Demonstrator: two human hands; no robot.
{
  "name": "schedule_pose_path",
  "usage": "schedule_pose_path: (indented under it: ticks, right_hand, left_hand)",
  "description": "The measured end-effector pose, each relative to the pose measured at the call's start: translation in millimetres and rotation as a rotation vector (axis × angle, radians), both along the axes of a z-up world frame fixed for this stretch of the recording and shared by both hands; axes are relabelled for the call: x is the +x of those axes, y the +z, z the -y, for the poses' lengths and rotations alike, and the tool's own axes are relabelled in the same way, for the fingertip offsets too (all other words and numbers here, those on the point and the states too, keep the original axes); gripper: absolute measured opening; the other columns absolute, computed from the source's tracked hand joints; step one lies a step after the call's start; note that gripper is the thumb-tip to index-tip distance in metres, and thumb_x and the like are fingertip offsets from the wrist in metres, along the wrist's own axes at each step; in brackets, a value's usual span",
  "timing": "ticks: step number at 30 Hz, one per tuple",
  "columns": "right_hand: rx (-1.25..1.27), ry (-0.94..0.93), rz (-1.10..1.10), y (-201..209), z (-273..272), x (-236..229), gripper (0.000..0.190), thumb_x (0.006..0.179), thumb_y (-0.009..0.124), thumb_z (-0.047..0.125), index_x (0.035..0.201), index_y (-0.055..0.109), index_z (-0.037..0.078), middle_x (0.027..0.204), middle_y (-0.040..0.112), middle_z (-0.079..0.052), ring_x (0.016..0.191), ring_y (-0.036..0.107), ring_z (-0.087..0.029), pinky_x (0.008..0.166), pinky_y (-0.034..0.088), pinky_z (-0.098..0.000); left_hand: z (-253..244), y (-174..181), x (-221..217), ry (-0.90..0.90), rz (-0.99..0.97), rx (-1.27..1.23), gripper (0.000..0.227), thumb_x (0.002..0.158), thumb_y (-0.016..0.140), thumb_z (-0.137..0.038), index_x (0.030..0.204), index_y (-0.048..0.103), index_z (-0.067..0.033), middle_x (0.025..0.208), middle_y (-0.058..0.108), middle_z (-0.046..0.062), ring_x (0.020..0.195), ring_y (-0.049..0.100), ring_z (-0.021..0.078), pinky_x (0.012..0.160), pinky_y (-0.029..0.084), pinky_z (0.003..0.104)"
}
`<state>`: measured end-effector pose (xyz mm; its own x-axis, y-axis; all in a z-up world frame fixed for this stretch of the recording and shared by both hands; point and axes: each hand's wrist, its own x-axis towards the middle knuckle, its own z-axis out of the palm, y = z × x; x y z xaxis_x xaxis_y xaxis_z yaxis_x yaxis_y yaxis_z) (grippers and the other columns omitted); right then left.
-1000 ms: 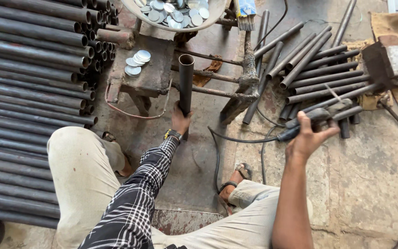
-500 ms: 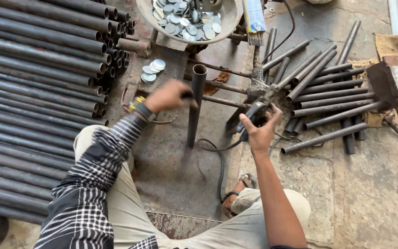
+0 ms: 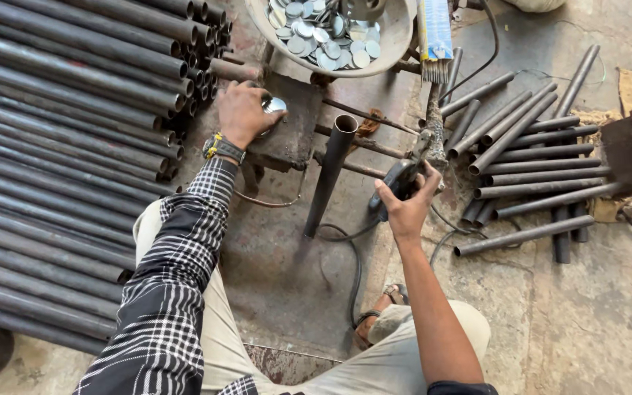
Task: The person sits on the floor and repeatedly welds circular metal discs onto the ends of metal pipes using a welding torch. They pick up a pipe, place a disc on its end, weld it, and then set the finished pipe aside.
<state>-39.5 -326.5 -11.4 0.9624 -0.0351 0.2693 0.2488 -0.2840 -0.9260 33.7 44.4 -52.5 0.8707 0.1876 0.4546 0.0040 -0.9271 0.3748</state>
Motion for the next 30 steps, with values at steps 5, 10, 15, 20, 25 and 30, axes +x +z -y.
schedule_pose_path:
  ticks: [5, 10, 15, 20, 25, 30]
  right_hand:
    - [0.020, 0.026, 0.043, 0.8, -5.7, 2.4, 0.086, 0.078, 0.088, 0.019, 0.144, 0.034, 0.008, 0.118, 0.060, -0.013, 0.103, 0.064, -0.019, 0.090, 0.056, -0.0321]
    - [-0.044, -0.013, 0.068, 3.1, -9.6, 0.7, 0.084, 0.077, 0.090, 0.020, 0.141, 0.037, 0.007, 0.112, 0.067, -0.013, 0.099, 0.067, -0.020, 0.089, 0.055, -0.0331]
    - [-0.023, -0.027, 0.033, 10.8, -13.9, -4.8, 0.083, 0.074, 0.089, 0.018, 0.138, 0.037, 0.007, 0.106, 0.069, -0.011, 0.092, 0.069, -0.019, 0.084, 0.057, -0.0316]
    - [-0.025, -0.008, 0.048, 14.6, -13.0, -6.7, 0.081, 0.075, 0.088, 0.017, 0.137, 0.038, 0.008, 0.105, 0.069, -0.010, 0.090, 0.070, -0.017, 0.082, 0.057, -0.0318]
    - [-0.049, -0.013, 0.023, 20.0, -14.7, -9.0, 0.081, 0.074, 0.089, 0.018, 0.136, 0.037, 0.008, 0.104, 0.071, -0.009, 0.089, 0.072, -0.017, 0.082, 0.059, -0.0313]
    - [-0.031, 0.030, 0.052, 24.6, -19.6, -13.2, 0.082, 0.075, 0.089, 0.018, 0.137, 0.037, 0.007, 0.106, 0.070, -0.011, 0.091, 0.070, -0.019, 0.083, 0.059, -0.0334]
  left_hand:
    - [5.4, -2.4, 2.1, 0.053, -0.113, 0.048, 0.045, 0.072, 0.083, -0.055, 0.100, 0.082, -0.0195, 0.106, 0.074, 0.008, 0.107, 0.060, 0.0327, 0.086, 0.044, 0.052]
    - [4.7, -16.1, 7.5, 0.046, 0.013, 0.153, 0.045, 0.068, 0.082, -0.053, 0.098, 0.081, -0.0194, 0.103, 0.075, 0.008, 0.112, 0.060, 0.0366, 0.088, 0.045, 0.053]
    - [13.1, 2.6, 2.4, 0.033, -0.106, 0.061, 0.039, 0.070, 0.082, -0.046, 0.099, 0.079, -0.0194, 0.105, 0.075, 0.005, 0.108, 0.061, 0.0339, 0.090, 0.046, 0.051]
    - [15.9, 22.6, -4.6, 0.021, 0.024, 0.020, 0.042, 0.068, 0.086, -0.042, 0.102, 0.078, -0.0185, 0.106, 0.074, 0.006, 0.103, 0.062, 0.0320, 0.087, 0.049, 0.048]
    - [28.7, 47.9, -9.3, -0.171, -0.002, -0.419, 0.034, 0.082, 0.081, -0.036, 0.109, 0.076, -0.0163, 0.110, 0.075, 0.004, 0.101, 0.070, 0.0235, 0.091, 0.056, 0.038]
    - [63.7, 68.8, -17.4, -0.511, 0.148, -0.436, 0.026, 0.082, 0.085, -0.022, 0.103, 0.079, -0.0075, 0.110, 0.076, 0.009, 0.106, 0.069, 0.0250, 0.097, 0.052, 0.040]
